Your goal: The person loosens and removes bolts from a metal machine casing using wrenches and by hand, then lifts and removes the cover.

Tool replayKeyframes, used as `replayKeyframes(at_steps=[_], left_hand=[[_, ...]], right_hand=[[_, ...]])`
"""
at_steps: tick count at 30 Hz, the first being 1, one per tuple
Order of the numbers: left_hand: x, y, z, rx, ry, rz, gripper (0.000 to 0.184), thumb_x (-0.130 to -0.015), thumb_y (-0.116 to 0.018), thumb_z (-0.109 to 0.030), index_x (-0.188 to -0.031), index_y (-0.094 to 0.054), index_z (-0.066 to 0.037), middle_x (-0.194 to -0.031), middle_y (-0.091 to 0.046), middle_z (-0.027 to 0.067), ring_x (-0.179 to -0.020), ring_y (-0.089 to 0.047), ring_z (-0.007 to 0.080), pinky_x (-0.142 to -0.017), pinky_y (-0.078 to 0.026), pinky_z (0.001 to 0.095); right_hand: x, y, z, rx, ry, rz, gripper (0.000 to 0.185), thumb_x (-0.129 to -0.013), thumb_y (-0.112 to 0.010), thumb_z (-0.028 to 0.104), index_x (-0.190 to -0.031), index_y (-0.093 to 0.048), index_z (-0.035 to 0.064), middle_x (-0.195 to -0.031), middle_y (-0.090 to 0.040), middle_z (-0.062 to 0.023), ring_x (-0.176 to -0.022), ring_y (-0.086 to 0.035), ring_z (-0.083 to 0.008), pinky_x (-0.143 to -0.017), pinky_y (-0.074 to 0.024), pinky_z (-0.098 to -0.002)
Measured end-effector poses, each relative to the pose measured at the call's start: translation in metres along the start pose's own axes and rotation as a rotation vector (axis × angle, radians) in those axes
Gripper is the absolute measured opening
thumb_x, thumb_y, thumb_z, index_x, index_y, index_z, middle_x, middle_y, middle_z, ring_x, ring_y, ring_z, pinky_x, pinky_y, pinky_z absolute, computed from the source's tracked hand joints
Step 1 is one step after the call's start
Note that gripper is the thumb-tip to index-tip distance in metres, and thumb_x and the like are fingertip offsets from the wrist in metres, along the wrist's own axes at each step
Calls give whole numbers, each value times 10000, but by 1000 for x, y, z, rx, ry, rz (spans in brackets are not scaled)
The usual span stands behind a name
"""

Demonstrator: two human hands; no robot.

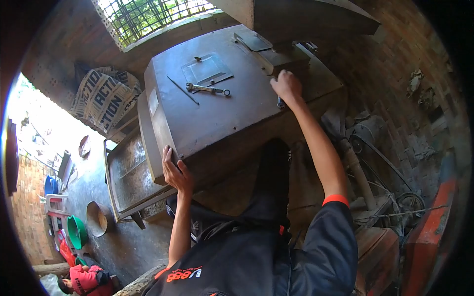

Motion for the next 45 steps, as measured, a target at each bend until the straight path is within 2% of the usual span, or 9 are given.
replayKeyframes(at_steps=[8,15,17,18,20,23,29,42,45], left_hand=[[-1,-1,-2,-16,-1,-4,463,-1051,-442,-351,-1299,-574,17,-1368,-602,228,-1274,-574,416,-1080,-441,488],[0,0,-2,-5,0,2,454,-1052,-442,-345,-1309,-567,8,-1380,-599,217,-1282,-569,412,-1086,-434,484],[0,0,-2,4,7,2,452,-1052,-443,-345,-1311,-566,5,-1382,-598,214,-1283,-568,411,-1087,-433,484],[0,0,-2,1,11,4,452,-1053,-443,-346,-1309,-567,4,-1381,-599,213,-1283,-567,411,-1087,-432,483],[1,0,-2,1,15,10,451,-1054,-442,-348,-1307,-568,3,-1381,-599,212,-1283,-567,411,-1087,-432,483],[0,0,-3,10,18,7,448,-1055,-442,-348,-1306,-569,1,-1383,-599,209,-1282,-568,411,-1085,-434,481],[2,0,-1,3,26,4,447,-1057,-442,-354,-1311,-568,-9,-1387,-597,207,-1281,-569,410,-1081,-437,481],[1,2,1,19,17,14,460,-1043,-469,-347,-1334,-565,-3,-1396,-588,204,-1304,-551,407,-1102,-419,487],[2,3,1,24,21,27,461,-1041,-474,-344,-1334,-564,0,-1397,-587,206,-1308,-547,407,-1107,-413,489]], right_hand=[[60,47,-64,162,-348,-166,443,-906,-645,432,-944,-656,-9,-913,-718,-243,-876,-708,-443,-772,-576,-525],[74,25,-109,-157,-311,-266,427,-862,-753,391,-973,-672,-13,-887,-724,-229,-869,-705,-431,-757,-553,-495],[78,29,-114,-299,-228,-514,326,-856,-800,300,-936,-697,2,-762,-700,-112,-691,-688,-259,-597,-522,-382],[79,33,-113,-300,-227,-513,326,-856,-800,300,-936,-697,2,-762,-700,-112,-691,-688,-259,-597,-522,-382],[87,21,-120,-862,-492,-77,296,-878,-786,265,-987,-696,6,-768,-675,-60,-587,-615,-151,-518,-472,-313],[111,35,-102,-1047,-597,-2,226,-909,-760,199,-1021,-705,11,-738,-621,3,-541,-516,-58,-466,-375,-229],[165,60,-76,-1428,-518,67,166,-932,-691,85,-1065,-690,-13,-777,-635,-16,-592,-568,-64,-484,-401,-217],[159,50,63,-1593,-391,557,318,-973,-652,110,-1227,-605,-74,-997,-716,-154,-801,-744,-191,-683,-606,-262],[141,32,66,-1213,-287,545,384,-957,-681,130,-1276,-588,-64,-875,-701,-137,-576,-653,-134,-534,-518,-223]])
Point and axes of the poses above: each hand's wrist, its own x-axis away from the middle knuckle, its own y-axis out of the back of the hand, z = x × y, the point moved 5 cm from there along -x, towards the middle knuckle
